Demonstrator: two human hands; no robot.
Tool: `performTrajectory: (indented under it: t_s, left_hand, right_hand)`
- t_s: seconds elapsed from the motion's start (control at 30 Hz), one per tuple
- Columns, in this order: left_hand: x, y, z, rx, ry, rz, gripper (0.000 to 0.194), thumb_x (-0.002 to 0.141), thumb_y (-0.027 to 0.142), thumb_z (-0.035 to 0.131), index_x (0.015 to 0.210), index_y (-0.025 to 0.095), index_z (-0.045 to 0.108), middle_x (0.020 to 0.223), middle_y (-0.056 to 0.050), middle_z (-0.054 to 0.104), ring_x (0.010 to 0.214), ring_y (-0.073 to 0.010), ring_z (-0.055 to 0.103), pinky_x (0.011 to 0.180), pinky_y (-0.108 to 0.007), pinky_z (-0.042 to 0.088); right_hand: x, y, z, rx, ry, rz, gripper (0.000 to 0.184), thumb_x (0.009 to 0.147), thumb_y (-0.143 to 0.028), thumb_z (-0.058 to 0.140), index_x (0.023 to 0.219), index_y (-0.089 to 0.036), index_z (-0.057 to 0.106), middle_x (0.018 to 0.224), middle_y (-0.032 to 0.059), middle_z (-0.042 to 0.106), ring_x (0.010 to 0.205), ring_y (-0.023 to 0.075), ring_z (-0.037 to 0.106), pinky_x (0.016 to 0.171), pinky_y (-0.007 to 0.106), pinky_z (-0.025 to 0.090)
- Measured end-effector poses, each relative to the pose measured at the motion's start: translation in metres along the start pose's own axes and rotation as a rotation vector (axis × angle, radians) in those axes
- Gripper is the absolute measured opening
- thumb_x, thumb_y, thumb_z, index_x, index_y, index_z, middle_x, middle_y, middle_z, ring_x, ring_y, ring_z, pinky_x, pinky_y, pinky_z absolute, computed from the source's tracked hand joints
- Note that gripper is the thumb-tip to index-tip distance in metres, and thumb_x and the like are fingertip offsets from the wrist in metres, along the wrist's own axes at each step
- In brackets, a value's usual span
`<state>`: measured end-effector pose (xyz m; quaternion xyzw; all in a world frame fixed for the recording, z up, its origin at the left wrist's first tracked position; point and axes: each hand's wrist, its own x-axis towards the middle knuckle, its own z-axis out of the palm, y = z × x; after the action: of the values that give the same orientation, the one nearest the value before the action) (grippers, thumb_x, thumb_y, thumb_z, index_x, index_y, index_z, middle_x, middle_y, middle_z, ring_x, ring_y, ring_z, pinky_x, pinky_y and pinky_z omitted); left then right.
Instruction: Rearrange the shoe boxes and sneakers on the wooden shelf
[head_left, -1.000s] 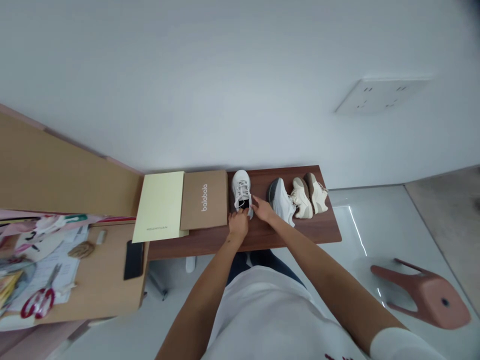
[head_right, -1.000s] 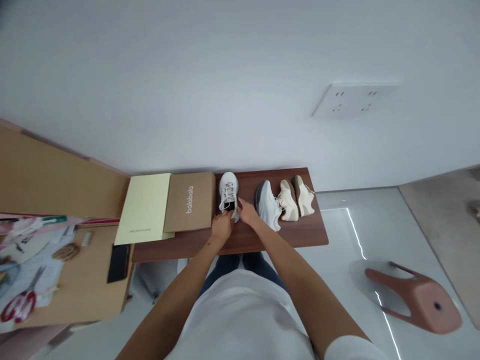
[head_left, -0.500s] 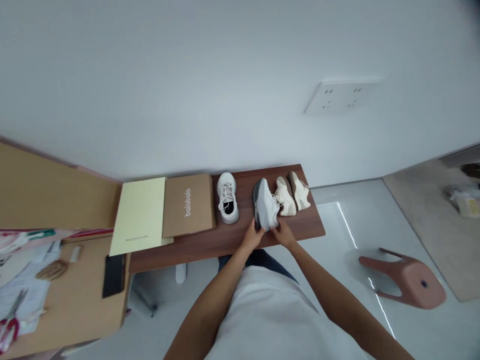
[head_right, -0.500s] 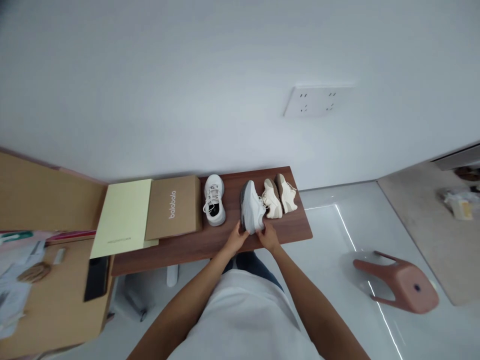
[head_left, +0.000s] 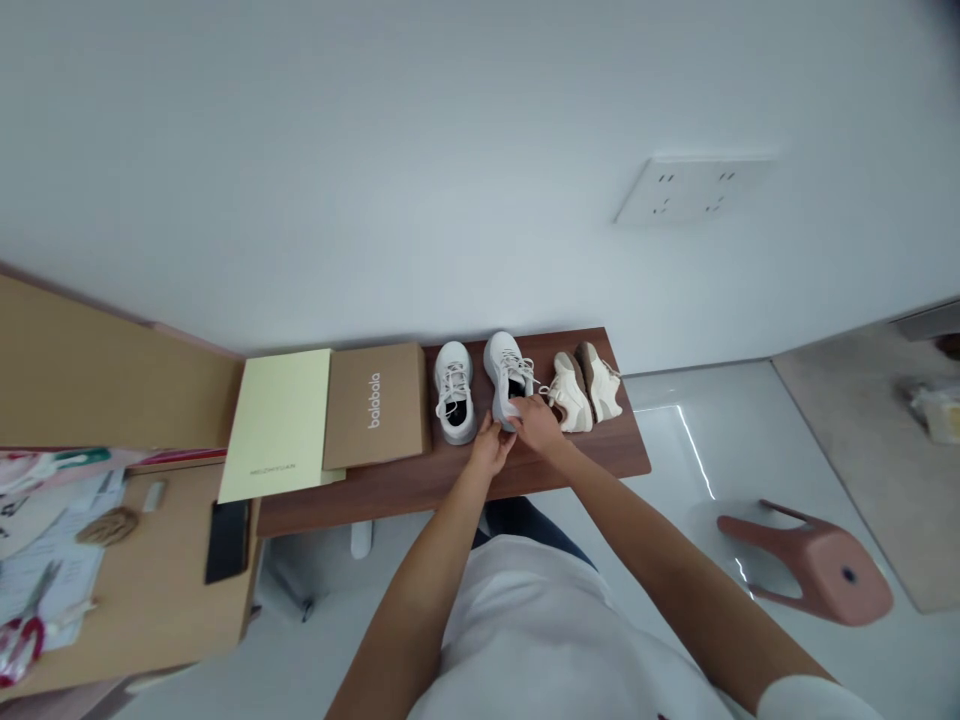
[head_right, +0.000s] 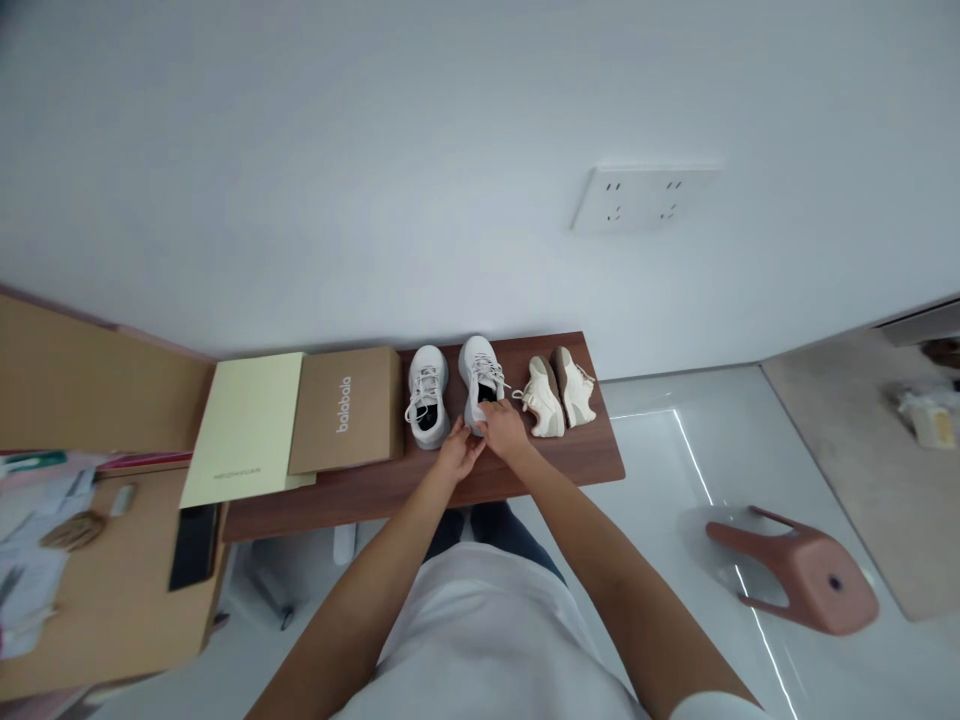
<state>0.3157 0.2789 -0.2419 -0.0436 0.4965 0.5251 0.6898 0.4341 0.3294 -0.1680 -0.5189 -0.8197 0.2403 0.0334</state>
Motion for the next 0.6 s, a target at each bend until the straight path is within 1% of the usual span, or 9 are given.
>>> performTrajectory:
  t_s: [0.07,0.17,0.23,0.33,0.43,0.5,0.6]
  left_hand:
    - [0.005,-0.002,0.001,-0.042,0.037,-0.010,0.061,0.087,0.013,0.063,0.142,0.035,0.046,0.092,0.003,0.068,0.075,-0.0079,0.064,0.087,-0.028,0.054]
    - [0.007,-0.005,-0.001,-0.059,0.036,-0.002,0.059,0.085,0.008,0.061,0.138,0.032,0.051,0.087,0.003,0.067,0.073,-0.0077,0.063,0.084,-0.025,0.052]
    - [0.005,-0.006,-0.003,-0.045,0.030,0.011,0.055,0.083,0.008,0.063,0.133,0.030,0.056,0.087,0.002,0.067,0.075,-0.0085,0.063,0.081,-0.023,0.051]
    - [0.002,-0.009,-0.004,0.007,0.078,0.037,0.049,0.081,0.011,0.065,0.127,0.029,0.060,0.085,0.002,0.066,0.074,-0.0095,0.063,0.077,-0.022,0.050]
    - [0.000,-0.008,-0.002,0.068,0.133,0.040,0.045,0.081,0.011,0.063,0.123,0.026,0.063,0.080,0.002,0.065,0.072,-0.0102,0.062,0.074,-0.022,0.050]
    - [-0.001,-0.005,-0.001,0.081,0.162,0.028,0.038,0.082,0.009,0.060,0.117,0.023,0.065,0.078,0.002,0.064,0.071,-0.0100,0.061,0.073,-0.021,0.050]
    - [-0.004,-0.001,-0.002,0.065,0.217,0.034,0.027,0.085,0.011,0.058,0.108,0.022,0.065,0.083,0.000,0.065,0.074,-0.0097,0.063,0.077,-0.022,0.051]
  right_hand:
    - [0.005,-0.006,-0.001,-0.064,-0.048,-0.003,0.027,0.096,-0.024,0.056,0.121,-0.015,0.065,0.115,0.0141,0.072,0.114,0.0293,0.057,0.098,0.037,0.044]
    - [0.007,-0.013,0.003,-0.113,-0.102,0.004,0.024,0.097,-0.023,0.054,0.118,-0.017,0.066,0.116,0.0140,0.072,0.114,0.0285,0.057,0.094,0.035,0.045]
    - [0.006,-0.017,0.007,-0.132,-0.129,0.017,0.022,0.098,-0.023,0.053,0.115,-0.018,0.066,0.115,0.0127,0.072,0.114,0.0276,0.056,0.092,0.034,0.045]
    - [0.005,-0.021,0.012,-0.140,-0.155,0.027,0.020,0.098,-0.023,0.055,0.113,-0.019,0.067,0.113,0.0117,0.073,0.113,0.0264,0.057,0.090,0.033,0.045]
    - [0.004,-0.022,0.019,-0.137,-0.152,0.038,0.018,0.097,-0.022,0.056,0.110,-0.019,0.068,0.110,0.0124,0.073,0.112,0.0262,0.058,0.089,0.033,0.046]
    - [0.002,-0.021,0.024,-0.111,-0.131,0.037,0.019,0.096,-0.020,0.057,0.110,-0.019,0.069,0.109,0.0124,0.074,0.113,0.0260,0.058,0.091,0.033,0.046]
    - [-0.002,-0.014,0.032,0.020,-0.043,-0.028,0.025,0.095,-0.018,0.057,0.118,-0.018,0.068,0.114,0.0114,0.073,0.114,0.0240,0.059,0.096,0.033,0.046]
